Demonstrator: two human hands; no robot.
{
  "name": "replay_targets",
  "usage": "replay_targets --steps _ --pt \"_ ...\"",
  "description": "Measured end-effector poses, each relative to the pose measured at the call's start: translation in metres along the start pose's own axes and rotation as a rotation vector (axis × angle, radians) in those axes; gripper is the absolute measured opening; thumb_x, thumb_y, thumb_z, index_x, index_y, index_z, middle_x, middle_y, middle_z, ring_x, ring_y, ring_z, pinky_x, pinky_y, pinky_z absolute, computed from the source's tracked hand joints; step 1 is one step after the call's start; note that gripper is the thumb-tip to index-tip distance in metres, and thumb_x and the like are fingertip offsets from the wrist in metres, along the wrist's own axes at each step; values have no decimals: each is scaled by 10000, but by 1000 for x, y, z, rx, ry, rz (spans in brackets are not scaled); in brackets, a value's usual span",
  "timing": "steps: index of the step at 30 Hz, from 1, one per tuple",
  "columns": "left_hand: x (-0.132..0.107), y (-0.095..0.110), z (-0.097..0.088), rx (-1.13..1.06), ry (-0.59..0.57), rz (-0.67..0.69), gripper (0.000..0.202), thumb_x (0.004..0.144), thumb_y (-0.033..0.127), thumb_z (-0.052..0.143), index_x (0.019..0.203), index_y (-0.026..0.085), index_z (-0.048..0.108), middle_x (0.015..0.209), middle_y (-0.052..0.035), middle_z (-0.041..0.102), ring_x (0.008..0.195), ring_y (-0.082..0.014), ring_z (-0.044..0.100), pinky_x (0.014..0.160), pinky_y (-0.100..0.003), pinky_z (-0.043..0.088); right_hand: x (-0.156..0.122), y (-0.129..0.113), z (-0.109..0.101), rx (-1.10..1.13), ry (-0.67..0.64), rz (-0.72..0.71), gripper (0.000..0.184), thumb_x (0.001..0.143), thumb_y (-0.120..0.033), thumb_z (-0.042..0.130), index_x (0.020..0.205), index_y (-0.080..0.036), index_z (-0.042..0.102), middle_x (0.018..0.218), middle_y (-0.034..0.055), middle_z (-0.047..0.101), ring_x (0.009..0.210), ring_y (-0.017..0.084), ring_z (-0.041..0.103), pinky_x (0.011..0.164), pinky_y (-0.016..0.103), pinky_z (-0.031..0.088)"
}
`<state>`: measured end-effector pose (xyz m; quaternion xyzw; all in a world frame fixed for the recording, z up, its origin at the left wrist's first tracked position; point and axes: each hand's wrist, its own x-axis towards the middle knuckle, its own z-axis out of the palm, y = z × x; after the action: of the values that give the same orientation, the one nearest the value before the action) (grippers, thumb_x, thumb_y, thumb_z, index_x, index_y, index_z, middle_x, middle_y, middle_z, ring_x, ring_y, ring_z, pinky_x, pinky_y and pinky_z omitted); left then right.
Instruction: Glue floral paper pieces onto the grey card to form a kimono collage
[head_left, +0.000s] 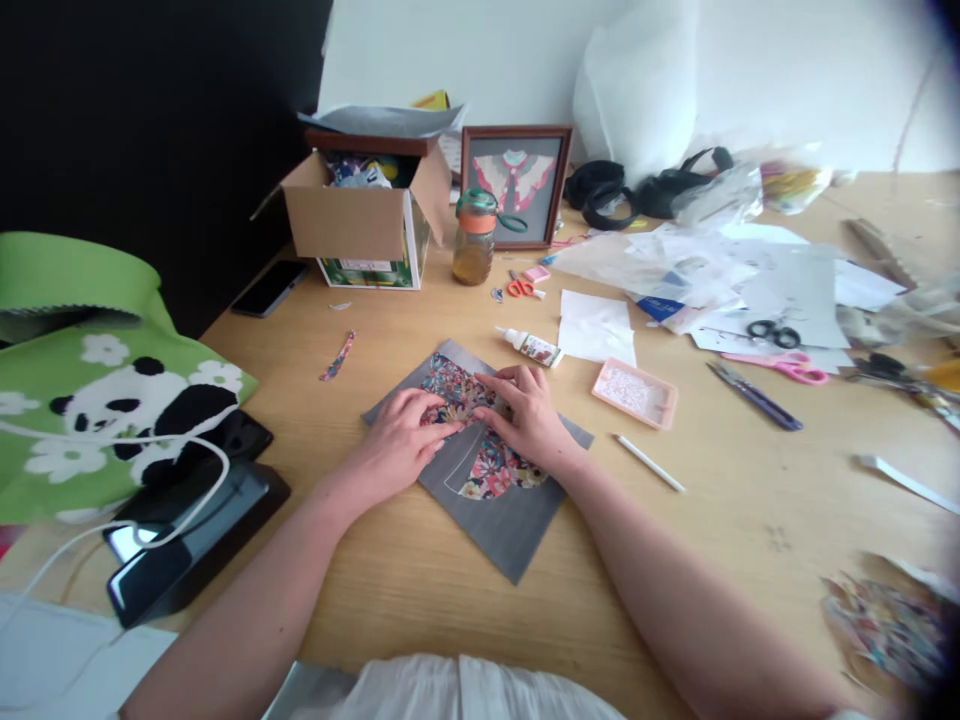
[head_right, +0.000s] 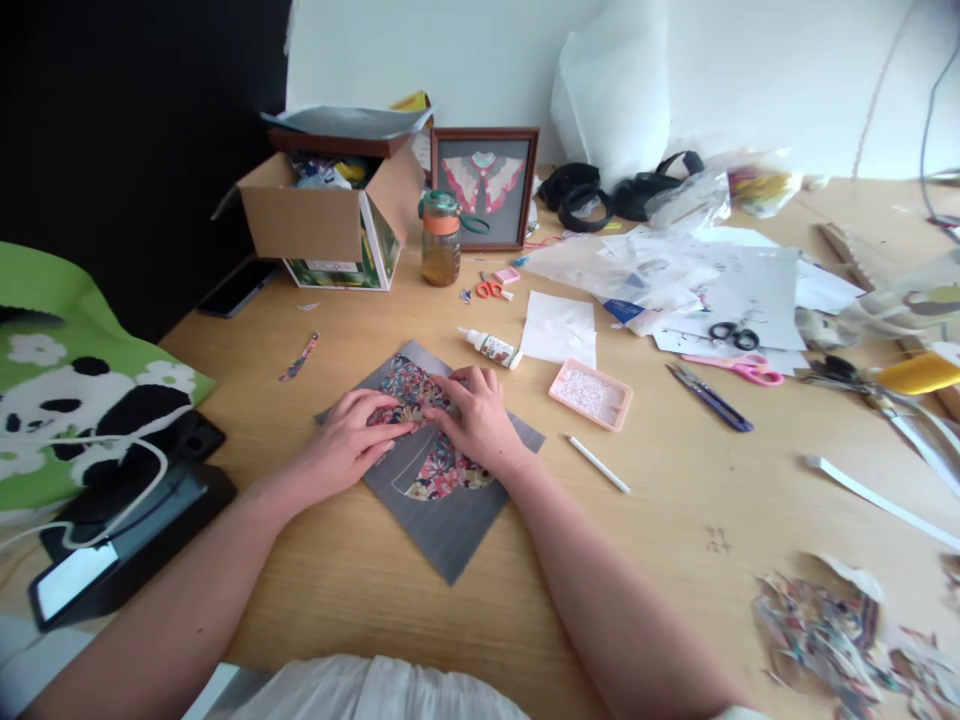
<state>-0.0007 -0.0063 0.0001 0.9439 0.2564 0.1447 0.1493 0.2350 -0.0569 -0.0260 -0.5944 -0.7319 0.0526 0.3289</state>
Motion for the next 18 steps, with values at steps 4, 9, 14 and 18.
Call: replay_targets --steps 4,9,14,18 --pt "-1 -2 6 38 -18 7 420 907 79 546 1234 310 673 1275 -78 556 1231 -253 425 1084 -522 423 2 -1 7 -97 -22 44 578 867 -416 694 1385 -197 561 1169 157 551 1091 337 470 920 529 455" --pt "0 -1 4 65 -24 21 387 920 95 539 1232 278 677 1251 -77 612 1217 -259 441 1086 -516 413 2 -4 8 -101 -25 37 577 861 -424 694 1375 -198 559 1180 166 547 1097 347 466 918 541 449" --pt "1 0 3 59 -81 52 409 928 77 494 1258 258 653 1313 -44 636 1282 -263 436 1136 -552 327 2 -6 8 -86 -37 17 587 864 -448 698 1362 -171 560 1190 165 555 1110 337 460 960 533 433" --pt "1 -1 4 48 -105 33 418 925 65 484 1258 255 652 1328 -28 637 1291 -262 441 1149 -562 298 3 -5 10 -81 -44 31 579 861 -439 704 1359 -179 562 1183 160 560 1122 336 464 959 527 439"
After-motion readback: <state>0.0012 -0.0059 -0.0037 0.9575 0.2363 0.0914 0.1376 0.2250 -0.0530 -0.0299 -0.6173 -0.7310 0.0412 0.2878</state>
